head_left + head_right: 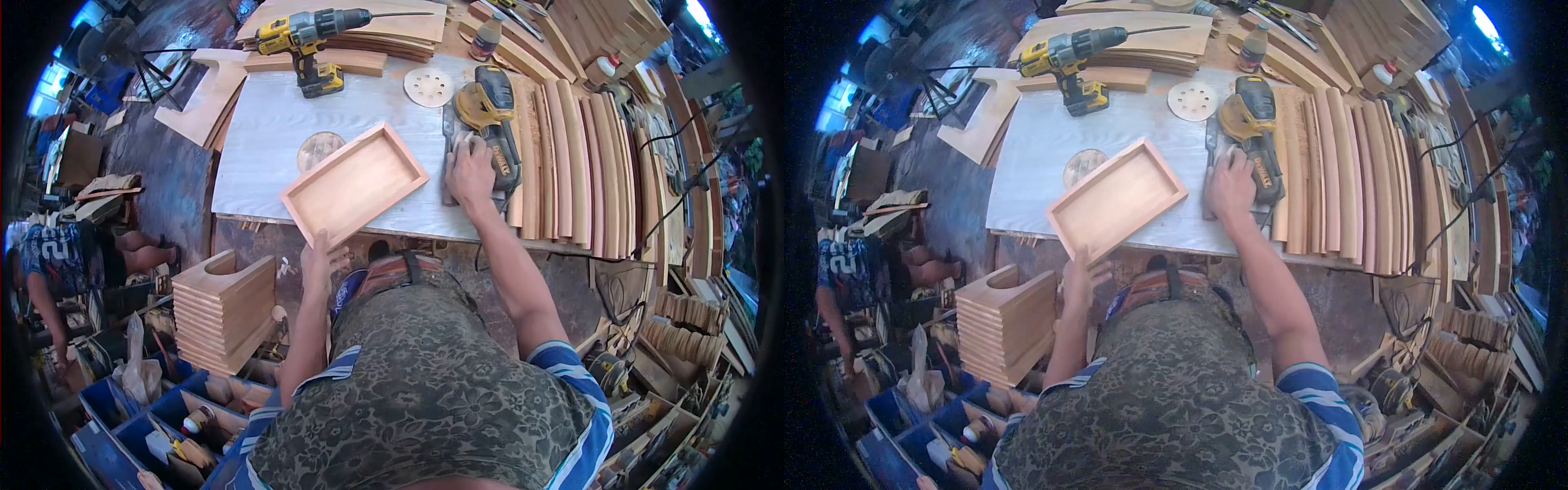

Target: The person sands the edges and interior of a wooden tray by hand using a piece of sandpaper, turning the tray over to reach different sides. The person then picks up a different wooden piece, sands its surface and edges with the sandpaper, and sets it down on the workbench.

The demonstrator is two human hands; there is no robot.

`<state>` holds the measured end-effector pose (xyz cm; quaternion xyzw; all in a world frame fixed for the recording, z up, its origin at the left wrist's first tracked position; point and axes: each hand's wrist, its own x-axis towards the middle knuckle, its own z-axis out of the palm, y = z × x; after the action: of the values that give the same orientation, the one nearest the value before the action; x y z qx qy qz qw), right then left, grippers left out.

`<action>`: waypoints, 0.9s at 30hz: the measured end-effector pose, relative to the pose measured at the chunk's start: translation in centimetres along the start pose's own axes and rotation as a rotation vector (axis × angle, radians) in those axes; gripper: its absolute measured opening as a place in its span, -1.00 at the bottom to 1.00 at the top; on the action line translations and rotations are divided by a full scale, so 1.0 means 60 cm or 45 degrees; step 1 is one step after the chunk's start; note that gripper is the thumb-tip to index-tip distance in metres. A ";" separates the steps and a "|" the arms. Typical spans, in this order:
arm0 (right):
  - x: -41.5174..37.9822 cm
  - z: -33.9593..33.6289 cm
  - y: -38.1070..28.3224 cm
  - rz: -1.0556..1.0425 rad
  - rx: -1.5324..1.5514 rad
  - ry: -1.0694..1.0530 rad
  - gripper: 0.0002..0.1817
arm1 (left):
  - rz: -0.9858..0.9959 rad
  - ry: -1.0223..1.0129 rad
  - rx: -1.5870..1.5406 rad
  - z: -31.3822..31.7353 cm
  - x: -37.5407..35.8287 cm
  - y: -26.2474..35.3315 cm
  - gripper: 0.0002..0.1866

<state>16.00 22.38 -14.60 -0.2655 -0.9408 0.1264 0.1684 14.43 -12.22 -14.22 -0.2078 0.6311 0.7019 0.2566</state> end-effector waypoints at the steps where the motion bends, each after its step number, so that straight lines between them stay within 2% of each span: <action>1: 0.003 0.001 0.003 -0.006 0.007 -0.005 -0.51 | 0.002 0.010 -0.001 -0.002 -0.009 0.004 -0.43; 3: 0.007 -0.009 0.014 -0.095 -0.031 0.137 -0.64 | -0.037 0.037 0.119 -0.005 -0.027 0.013 -0.33; 4: 0.009 -0.034 0.008 -0.101 -0.024 0.134 -0.64 | -0.035 0.047 0.117 -0.016 -0.021 0.000 -0.33; 6: 0.006 -0.091 -0.002 -0.321 -0.021 0.520 -0.72 | 0.600 0.347 0.627 -0.044 -0.005 -0.034 -0.24; 7: -0.002 -0.117 -0.007 -0.324 -0.010 0.517 -0.72 | 0.600 0.358 0.630 -0.033 -0.027 -0.014 -0.24; 9: -0.031 -0.156 -0.007 -0.095 0.746 0.336 -0.82 | 0.895 0.035 0.516 0.019 -0.097 0.053 -0.14; 10: -0.047 -0.162 -0.002 -0.103 0.756 0.334 -0.82 | 0.899 -0.195 0.547 0.035 -0.101 0.063 -0.10; 11: -0.066 -0.168 0.004 0.192 1.460 -0.018 -0.85 | 0.898 -0.429 0.578 0.054 -0.102 0.071 -0.06; 12: -0.086 -0.175 0.009 0.508 2.134 -0.410 -0.86 | 0.773 -0.648 0.347 0.093 -0.108 0.076 -0.06; 13: -0.110 -0.184 0.001 0.585 2.187 -0.540 -0.86 | 0.641 -0.868 0.116 0.134 -0.111 0.078 -0.06; 14: -0.133 -0.192 -0.007 0.665 2.237 -0.661 -0.86 | 0.648 -0.885 0.126 0.164 -0.105 0.077 -0.06; 15: -0.156 -0.184 0.005 0.694 2.399 -0.750 -0.83 | 0.384 -1.116 -0.041 0.192 -0.098 0.072 -0.14; 16: -0.175 -0.178 0.014 0.616 2.567 -0.803 -0.81 | 0.093 -1.339 -0.203 0.212 -0.092 0.062 -0.21; 18: -0.223 -0.198 0.034 0.739 2.504 -0.732 -0.83 | 0.001 -1.335 -0.064 0.235 -0.080 0.026 -0.22; 20: -0.263 -0.220 0.061 0.733 2.593 -0.685 -0.84 | 0.012 -1.430 0.028 0.250 -0.091 -0.003 -0.22; 21: -0.280 -0.226 0.072 0.705 2.677 -0.689 -0.85 | -0.042 -1.522 0.022 0.263 -0.108 -0.004 -0.19; 22: -0.296 -0.229 0.079 0.730 2.721 -0.685 -0.85 | -0.212 -1.560 -0.033 0.272 -0.130 -0.004 -0.23; 23: -0.309 -0.231 0.082 0.754 2.734 -0.641 -0.84 | -0.218 -1.565 -0.013 0.276 -0.134 -0.011 -0.23; 25: -0.328 -0.238 0.083 0.758 2.748 -0.557 -0.84 | -0.343 -1.666 0.248 0.292 -0.132 -0.017 -0.23; 26: -0.339 -0.241 0.081 0.843 2.687 -0.352 -0.83 | -0.350 -1.687 0.265 0.298 -0.131 -0.020 -0.23; 27: -0.355 -0.242 0.077 0.938 2.618 -0.146 -0.82 | -0.279 -1.557 0.290 0.301 -0.133 -0.017 -0.36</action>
<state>40.76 16.81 -8.19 -0.2569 -0.2549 0.9065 0.2174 21.88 5.01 -7.96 0.1962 0.4160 0.5920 0.6618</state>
